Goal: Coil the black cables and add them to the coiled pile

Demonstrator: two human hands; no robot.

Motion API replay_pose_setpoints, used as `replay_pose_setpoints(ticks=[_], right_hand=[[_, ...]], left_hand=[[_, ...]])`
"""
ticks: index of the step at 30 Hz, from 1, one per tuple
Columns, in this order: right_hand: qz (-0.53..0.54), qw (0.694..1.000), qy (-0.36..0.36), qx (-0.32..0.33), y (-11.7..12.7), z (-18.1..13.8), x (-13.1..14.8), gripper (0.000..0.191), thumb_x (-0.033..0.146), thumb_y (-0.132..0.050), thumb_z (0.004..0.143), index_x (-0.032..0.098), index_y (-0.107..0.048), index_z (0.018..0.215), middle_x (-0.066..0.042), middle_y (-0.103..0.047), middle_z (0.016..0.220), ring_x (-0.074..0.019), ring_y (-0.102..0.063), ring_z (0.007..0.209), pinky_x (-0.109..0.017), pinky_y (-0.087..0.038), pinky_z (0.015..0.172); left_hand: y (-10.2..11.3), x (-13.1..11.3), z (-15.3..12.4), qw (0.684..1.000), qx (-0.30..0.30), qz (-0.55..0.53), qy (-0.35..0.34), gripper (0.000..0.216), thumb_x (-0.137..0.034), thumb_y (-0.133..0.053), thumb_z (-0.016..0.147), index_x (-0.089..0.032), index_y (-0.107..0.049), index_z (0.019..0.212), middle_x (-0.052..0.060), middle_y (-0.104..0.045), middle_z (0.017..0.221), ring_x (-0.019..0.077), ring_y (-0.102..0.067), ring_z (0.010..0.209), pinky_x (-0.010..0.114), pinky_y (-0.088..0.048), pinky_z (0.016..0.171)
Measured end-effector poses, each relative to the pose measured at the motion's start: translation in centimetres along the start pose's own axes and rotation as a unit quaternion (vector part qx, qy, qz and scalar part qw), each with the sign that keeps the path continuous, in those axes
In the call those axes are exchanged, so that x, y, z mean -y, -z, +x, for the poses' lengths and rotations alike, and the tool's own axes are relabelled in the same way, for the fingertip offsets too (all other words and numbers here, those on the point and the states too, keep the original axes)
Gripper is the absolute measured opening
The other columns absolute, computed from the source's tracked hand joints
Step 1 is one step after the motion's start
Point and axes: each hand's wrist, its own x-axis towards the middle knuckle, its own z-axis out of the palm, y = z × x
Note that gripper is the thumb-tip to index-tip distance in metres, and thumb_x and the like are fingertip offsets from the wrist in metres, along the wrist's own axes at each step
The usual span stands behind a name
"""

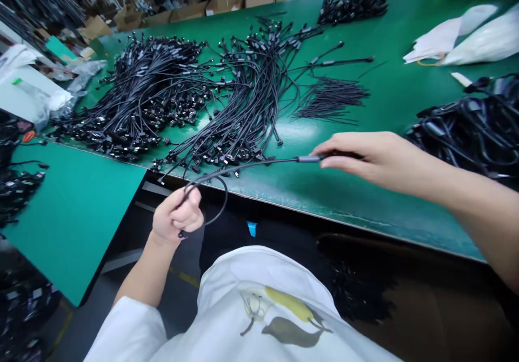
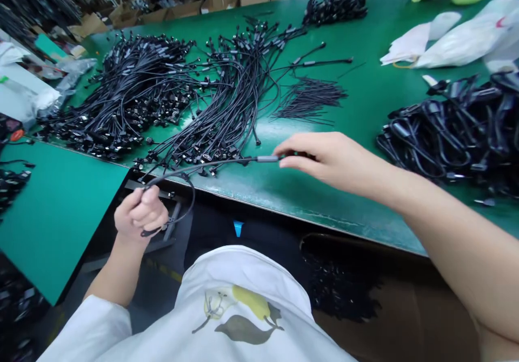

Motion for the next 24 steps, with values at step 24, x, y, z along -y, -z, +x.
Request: replay_pose_setpoints(ticks=[24], right_hand=[[-0.258,0.955,0.068,-0.129,-3.8,-2.0,4.5,0.023,0.017,-0.046,0.095,0.014,-0.065,0.107,-0.003,-0.061,0.071,-0.0148,-0.054,0.062,-0.028,-0.033,0.057]], left_hand=[[-2.6,1.3,4.6,0.987,-0.138,0.062,-0.06,0.039,-0.049,-0.047,0.095,-0.018,-0.07,0.101,-0.003,-0.05,0.058,0.0055,-0.046,0.041,0.015,-0.035,0.038]])
